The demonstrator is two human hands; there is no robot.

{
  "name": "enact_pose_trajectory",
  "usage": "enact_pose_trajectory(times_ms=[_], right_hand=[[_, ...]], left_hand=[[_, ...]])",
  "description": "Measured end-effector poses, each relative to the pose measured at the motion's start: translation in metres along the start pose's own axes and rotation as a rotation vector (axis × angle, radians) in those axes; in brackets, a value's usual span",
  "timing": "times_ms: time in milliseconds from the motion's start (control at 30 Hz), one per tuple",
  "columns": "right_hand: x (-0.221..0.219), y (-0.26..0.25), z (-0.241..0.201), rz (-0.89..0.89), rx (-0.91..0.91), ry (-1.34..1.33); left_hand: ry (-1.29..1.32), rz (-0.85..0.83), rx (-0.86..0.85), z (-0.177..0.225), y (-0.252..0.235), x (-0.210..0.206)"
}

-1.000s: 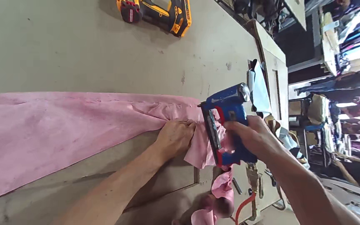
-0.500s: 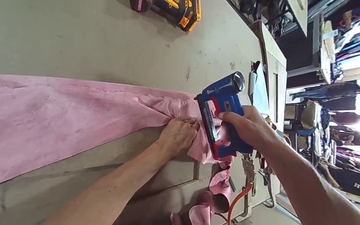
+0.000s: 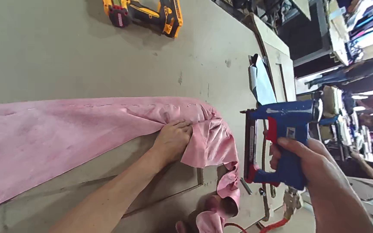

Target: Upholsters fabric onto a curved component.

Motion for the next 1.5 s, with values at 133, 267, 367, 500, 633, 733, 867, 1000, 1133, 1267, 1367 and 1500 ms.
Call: enact_pose_trajectory(times_ms=[133,267,367,500,633,733,867,1000,1133,1267,1367,1500], right_hand=[[0.010,0.014,0.057,-0.024,-0.014,-0.091],[0.009,0.008,0.074,-0.081,0.001,-0.086],[0.006,-0.007,0.059,-0.116,0.037,-0.037],[-0.009,-0.040,0.028,-0.177,0.071,0.075],[-0.034,-0.077,-0.008,-0.223,0.056,0.152],[-0.048,-0.090,-0.023,-0.250,0.002,0.187],[-0.054,-0.087,-0.028,-0.248,-0.022,0.232],[-0.062,-0.088,-0.029,-0.270,-0.023,0.293],[-0.067,-0.091,-0.023,-0.237,-0.009,0.371],[-0.017,-0.061,-0.006,-0.104,0.036,0.142],[0.043,-0.034,0.046,0.068,0.044,0.169],[0.082,0.000,0.152,0.325,0.012,0.562]], left_hand=[[-0.142,0.143,0.231,0.001,-0.011,0.001],[-0.270,-0.035,0.074,-0.014,-0.062,-0.020],[-0.087,-0.173,-0.056,-0.021,-0.077,-0.057],[0.125,0.018,0.056,-0.001,-0.071,-0.047],[0.148,0.066,0.022,-0.002,-0.063,-0.040],[0.189,0.070,-0.010,-0.003,-0.059,-0.037],[0.213,0.040,0.004,-0.003,-0.059,-0.039],[0.203,0.046,-0.009,-0.002,-0.057,-0.039],[0.208,0.053,-0.033,-0.001,-0.054,-0.038],[0.206,0.043,-0.100,0.000,-0.047,-0.037],[0.190,0.049,-0.120,0.005,-0.043,-0.035],[0.199,0.002,-0.128,0.003,-0.037,-0.029]])
Point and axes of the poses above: each hand's wrist, its own y-axis away from the middle knuckle, its own x-axis out of the back of the hand, z = x × y, the point moved 3 cm from there along -y, towards the middle knuckle, and after that the axes turned 9 degrees about -x, right-handed, at the moved point
